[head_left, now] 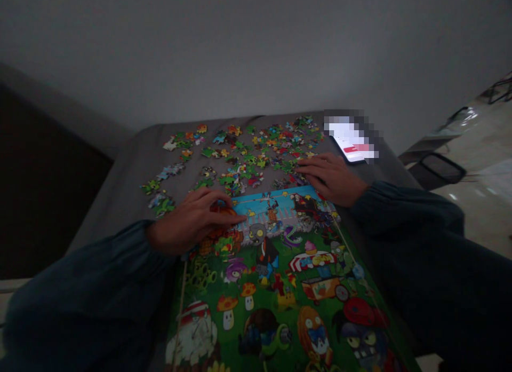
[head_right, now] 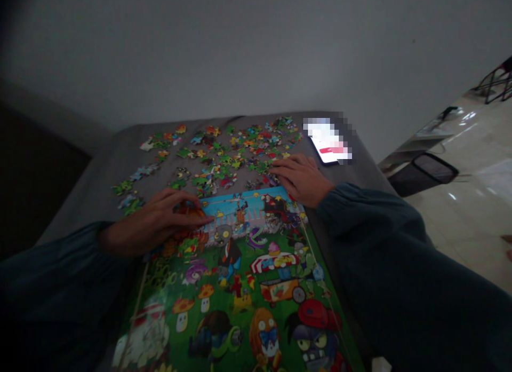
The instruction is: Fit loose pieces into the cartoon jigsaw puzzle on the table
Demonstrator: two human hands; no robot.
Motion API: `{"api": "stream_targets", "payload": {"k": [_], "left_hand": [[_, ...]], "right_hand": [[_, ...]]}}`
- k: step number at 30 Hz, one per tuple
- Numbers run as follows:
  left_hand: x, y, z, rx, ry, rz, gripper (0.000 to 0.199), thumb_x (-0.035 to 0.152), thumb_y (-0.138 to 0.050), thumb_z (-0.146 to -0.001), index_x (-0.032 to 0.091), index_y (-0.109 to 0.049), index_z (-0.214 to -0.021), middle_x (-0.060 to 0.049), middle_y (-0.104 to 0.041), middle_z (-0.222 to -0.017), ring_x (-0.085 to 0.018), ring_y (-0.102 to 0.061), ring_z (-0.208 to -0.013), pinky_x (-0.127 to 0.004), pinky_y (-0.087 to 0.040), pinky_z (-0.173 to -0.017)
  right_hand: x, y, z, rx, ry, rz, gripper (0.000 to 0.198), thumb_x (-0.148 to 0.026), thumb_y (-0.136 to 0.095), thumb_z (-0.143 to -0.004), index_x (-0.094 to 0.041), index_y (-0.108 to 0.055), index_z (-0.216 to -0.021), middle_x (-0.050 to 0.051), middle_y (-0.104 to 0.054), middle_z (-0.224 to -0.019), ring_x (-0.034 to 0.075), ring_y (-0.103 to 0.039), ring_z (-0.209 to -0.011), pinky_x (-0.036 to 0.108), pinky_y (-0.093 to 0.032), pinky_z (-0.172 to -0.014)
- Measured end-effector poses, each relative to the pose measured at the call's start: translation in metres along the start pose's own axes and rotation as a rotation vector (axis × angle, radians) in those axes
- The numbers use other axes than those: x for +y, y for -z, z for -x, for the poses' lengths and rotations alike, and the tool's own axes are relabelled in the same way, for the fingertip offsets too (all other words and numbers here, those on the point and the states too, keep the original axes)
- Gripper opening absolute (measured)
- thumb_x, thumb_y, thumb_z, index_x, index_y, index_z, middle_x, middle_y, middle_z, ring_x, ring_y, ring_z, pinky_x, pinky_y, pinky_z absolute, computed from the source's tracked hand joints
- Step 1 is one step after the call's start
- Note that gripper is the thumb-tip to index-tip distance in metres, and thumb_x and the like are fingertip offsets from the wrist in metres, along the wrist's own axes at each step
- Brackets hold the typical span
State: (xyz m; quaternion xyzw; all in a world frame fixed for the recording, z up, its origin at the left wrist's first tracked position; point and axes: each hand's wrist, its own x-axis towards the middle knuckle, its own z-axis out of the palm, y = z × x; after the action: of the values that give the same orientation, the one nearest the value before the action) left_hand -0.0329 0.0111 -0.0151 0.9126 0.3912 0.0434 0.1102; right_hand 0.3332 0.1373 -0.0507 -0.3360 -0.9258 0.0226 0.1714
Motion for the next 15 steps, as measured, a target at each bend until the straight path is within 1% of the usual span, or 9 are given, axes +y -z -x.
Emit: {"api": "stream_targets", "payload": {"k": [3, 6, 8, 10, 12, 15], "left_hand": [[0.003, 0.002, -0.001, 0.006, 0.012, 0.036, 0.040, 0.036, -0.037, -0.108, 0.044, -0.068, -0.130, -0.008, -0.059, -0.129, -0.029, -0.052, -0.114, -0.051, -0.045, -0.100], [0.011, 0.003, -0.004, 0.025, 0.045, 0.064, 0.039, 0.049, -0.039, -0.106, 0.040, -0.072, -0.125, -0.007, -0.062, -0.124, -0.028, -0.055, -0.111, -0.048, -0.046, -0.098], [0.018, 0.003, -0.007, 0.040, 0.067, 0.066, 0.043, 0.060, -0.043, -0.102, 0.036, -0.073, -0.122, -0.007, -0.064, -0.121, -0.028, -0.057, -0.110, -0.046, -0.047, -0.096], [0.024, 0.001, -0.008, 0.066, 0.076, 0.057, 0.048, 0.066, -0.050, -0.097, 0.030, -0.073, -0.118, -0.008, -0.065, -0.120, -0.029, -0.058, -0.109, -0.045, -0.047, -0.095], [0.027, -0.004, -0.009, 0.108, 0.078, 0.045, 0.049, 0.068, -0.055, -0.094, 0.027, -0.073, -0.114, -0.008, -0.065, -0.119, -0.028, -0.058, -0.109, -0.044, -0.047, -0.095], [0.026, -0.010, -0.009, 0.157, 0.076, 0.053, 0.047, 0.067, -0.056, -0.094, 0.027, -0.071, -0.114, -0.007, -0.065, -0.120, -0.027, -0.057, -0.107, -0.043, -0.046, -0.095]], "right_hand": [[-0.001, 0.000, 0.000, 0.006, -0.006, -0.001, 0.038, -0.026, -0.042, -0.103, -0.027, -0.069, -0.130, 0.006, -0.066, -0.139, 0.032, -0.057, -0.122, 0.060, -0.046, -0.101], [-0.001, 0.000, -0.001, -0.008, -0.006, -0.002, 0.038, -0.027, -0.043, -0.103, -0.026, -0.069, -0.130, 0.006, -0.066, -0.139, 0.033, -0.056, -0.122, 0.060, -0.046, -0.100], [0.000, 0.000, -0.001, -0.011, -0.007, -0.005, 0.038, -0.027, -0.042, -0.103, -0.025, -0.069, -0.130, 0.006, -0.066, -0.139, 0.033, -0.056, -0.123, 0.060, -0.046, -0.101], [0.000, 0.001, -0.001, -0.013, -0.006, -0.008, 0.038, -0.027, -0.042, -0.103, -0.025, -0.069, -0.130, 0.006, -0.066, -0.140, 0.032, -0.056, -0.123, 0.059, -0.045, -0.102], [0.000, 0.001, -0.001, -0.021, -0.005, -0.009, 0.038, -0.027, -0.043, -0.103, -0.025, -0.069, -0.130, 0.006, -0.066, -0.140, 0.032, -0.056, -0.124, 0.059, -0.045, -0.103], [0.000, 0.002, -0.001, -0.031, -0.006, -0.007, 0.038, -0.027, -0.043, -0.103, -0.025, -0.068, -0.131, 0.006, -0.065, -0.141, 0.032, -0.055, -0.124, 0.058, -0.045, -0.103]]}}
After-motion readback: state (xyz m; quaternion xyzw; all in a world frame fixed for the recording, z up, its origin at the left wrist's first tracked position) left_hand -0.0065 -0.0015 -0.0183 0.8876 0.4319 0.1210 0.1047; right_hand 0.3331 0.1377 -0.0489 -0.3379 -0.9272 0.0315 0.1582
